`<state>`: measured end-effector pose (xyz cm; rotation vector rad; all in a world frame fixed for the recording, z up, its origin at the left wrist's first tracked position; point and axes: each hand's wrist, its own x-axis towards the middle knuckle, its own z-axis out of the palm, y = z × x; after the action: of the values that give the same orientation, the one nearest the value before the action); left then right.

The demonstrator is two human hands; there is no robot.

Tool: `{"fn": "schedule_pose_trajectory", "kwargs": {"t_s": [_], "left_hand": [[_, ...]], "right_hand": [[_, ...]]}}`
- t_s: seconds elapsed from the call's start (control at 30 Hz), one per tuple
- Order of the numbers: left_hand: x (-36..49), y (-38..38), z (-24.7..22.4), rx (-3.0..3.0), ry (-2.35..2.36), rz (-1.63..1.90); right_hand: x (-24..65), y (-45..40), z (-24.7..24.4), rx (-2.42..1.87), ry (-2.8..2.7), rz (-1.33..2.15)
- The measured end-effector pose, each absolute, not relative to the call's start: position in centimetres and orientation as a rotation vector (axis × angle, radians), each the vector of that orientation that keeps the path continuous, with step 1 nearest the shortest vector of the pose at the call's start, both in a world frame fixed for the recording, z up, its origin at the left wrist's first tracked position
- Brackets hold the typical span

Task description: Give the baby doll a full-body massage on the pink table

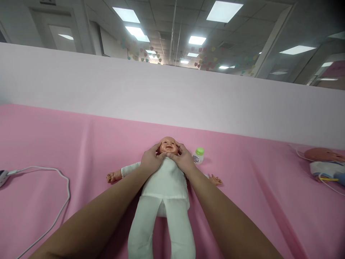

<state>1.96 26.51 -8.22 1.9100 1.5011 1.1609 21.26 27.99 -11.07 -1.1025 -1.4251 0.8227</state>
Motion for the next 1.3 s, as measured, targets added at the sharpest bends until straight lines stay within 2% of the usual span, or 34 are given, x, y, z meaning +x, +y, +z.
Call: {"fn": "schedule_pose_trajectory", "kwargs": {"t_s": [0.63,1.3], "left_hand": [[2.1,26.0,-7.7,2.011,1.560,1.102],[1.4,26.6,-8.0,1.852,1.471,1.196]], "right_hand": [[21.5,27.8,-10.7,-1.091,-1.450,0.813],[22.7,27.1,-9.3,-1.116,-1.554,0.875]]}}
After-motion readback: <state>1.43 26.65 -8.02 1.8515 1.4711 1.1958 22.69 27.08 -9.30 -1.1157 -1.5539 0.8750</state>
